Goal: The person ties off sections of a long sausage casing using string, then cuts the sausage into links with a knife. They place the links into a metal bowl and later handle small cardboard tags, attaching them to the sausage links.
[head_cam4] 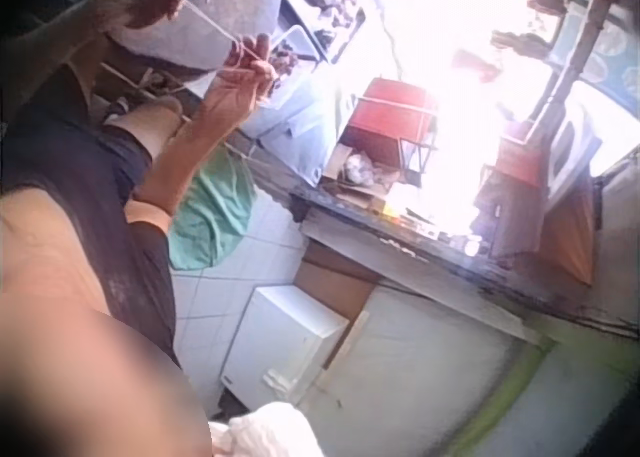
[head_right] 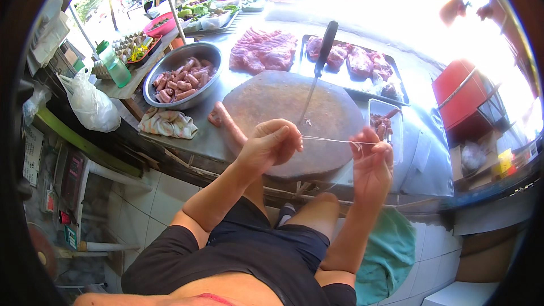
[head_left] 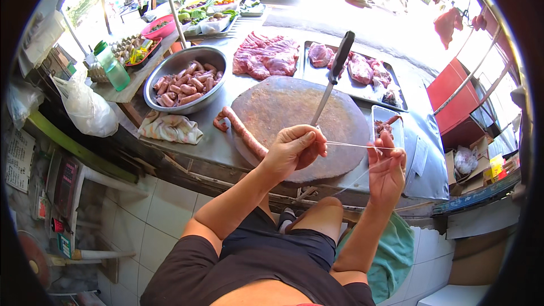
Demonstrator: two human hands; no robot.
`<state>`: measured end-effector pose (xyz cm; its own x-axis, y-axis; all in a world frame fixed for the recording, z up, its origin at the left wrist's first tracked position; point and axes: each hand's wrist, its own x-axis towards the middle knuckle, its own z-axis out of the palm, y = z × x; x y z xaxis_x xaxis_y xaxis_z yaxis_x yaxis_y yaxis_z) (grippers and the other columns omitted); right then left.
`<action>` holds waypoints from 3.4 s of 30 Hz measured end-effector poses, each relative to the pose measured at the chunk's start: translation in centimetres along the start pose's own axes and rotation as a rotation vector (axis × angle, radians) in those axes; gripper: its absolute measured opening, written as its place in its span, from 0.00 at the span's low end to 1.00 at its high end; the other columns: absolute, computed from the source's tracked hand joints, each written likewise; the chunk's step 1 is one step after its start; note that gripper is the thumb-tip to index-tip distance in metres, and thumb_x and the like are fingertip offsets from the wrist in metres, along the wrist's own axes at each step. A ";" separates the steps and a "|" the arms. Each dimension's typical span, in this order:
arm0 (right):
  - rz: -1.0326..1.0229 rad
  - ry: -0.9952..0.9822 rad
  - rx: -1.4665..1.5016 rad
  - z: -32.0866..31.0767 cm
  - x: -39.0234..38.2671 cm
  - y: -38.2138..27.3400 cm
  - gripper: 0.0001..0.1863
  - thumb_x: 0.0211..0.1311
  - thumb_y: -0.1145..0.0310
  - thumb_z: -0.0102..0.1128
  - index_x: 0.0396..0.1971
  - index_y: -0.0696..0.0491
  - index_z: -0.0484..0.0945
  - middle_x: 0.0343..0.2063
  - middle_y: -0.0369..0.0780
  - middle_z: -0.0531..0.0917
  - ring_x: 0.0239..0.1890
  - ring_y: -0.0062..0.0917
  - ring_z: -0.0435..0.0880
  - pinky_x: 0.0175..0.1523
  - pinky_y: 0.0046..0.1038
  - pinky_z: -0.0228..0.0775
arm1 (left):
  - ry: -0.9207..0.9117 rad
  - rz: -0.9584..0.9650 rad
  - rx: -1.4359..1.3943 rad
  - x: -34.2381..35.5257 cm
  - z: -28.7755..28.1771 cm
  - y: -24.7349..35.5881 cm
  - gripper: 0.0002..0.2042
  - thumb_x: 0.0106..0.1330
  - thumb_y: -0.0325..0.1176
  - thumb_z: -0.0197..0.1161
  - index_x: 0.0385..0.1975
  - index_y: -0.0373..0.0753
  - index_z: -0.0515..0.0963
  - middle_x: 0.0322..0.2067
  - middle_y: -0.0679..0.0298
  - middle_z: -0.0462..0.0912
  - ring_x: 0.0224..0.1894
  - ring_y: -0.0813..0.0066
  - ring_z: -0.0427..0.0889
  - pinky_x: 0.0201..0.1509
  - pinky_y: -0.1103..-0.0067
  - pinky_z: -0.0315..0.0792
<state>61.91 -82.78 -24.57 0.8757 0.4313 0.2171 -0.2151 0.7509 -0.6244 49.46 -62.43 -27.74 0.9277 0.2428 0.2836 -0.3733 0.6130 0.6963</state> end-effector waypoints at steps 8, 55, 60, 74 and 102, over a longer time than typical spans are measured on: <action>0.170 -0.098 0.266 -2.6 2.0 2.9 0.09 0.76 0.66 0.50 0.36 0.53 0.77 0.16 0.33 0.66 0.20 0.22 0.67 0.42 0.35 0.73 | -0.114 -0.297 -0.103 0.0 -0.6 1.4 0.12 0.78 0.37 0.52 0.34 0.37 0.74 0.22 0.72 0.68 0.24 0.84 0.68 0.26 0.85 0.67; -0.398 -0.231 -1.863 -7.6 10.9 5.8 0.06 0.50 0.76 0.60 0.29 0.57 0.84 0.27 0.45 0.83 0.34 0.38 0.82 0.44 0.35 0.73 | 0.218 -0.054 1.122 11.2 -11.6 -1.9 0.07 0.73 0.31 0.57 0.45 0.37 0.72 0.36 0.64 0.76 0.41 0.73 0.77 0.47 0.75 0.73; -0.487 -0.438 -1.565 -5.7 7.9 4.7 0.03 0.49 0.75 0.63 0.25 0.55 0.83 0.27 0.43 0.83 0.35 0.38 0.81 0.46 0.35 0.73 | 0.151 0.415 1.707 6.6 -8.0 -1.1 0.22 0.67 0.31 0.62 0.58 0.28 0.70 0.58 0.40 0.75 0.62 0.43 0.72 0.66 0.63 0.66; 0.417 -0.413 -0.585 -3.7 0.5 4.7 0.05 0.60 0.73 0.64 0.34 0.59 0.85 0.30 0.38 0.86 0.32 0.21 0.82 0.42 0.24 0.72 | -0.149 -0.366 -0.174 -2.8 -0.3 -3.3 0.13 0.75 0.36 0.56 0.30 0.34 0.78 0.29 0.54 0.84 0.29 0.63 0.82 0.35 0.74 0.77; 0.351 -0.104 -0.636 -2.5 -5.5 5.3 0.06 0.60 0.72 0.72 0.29 0.58 0.83 0.26 0.32 0.84 0.30 0.12 0.78 0.36 0.19 0.72 | 0.031 0.086 0.038 -3.4 1.3 -4.2 0.12 0.75 0.34 0.56 0.39 0.32 0.82 0.53 0.51 0.80 0.59 0.59 0.76 0.63 0.65 0.69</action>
<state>57.05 -82.43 -30.99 0.7489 0.6622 -0.0250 -0.1549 0.1383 -0.9782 47.89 -66.77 -30.78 0.8917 0.3171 0.3231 -0.4510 0.5600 0.6949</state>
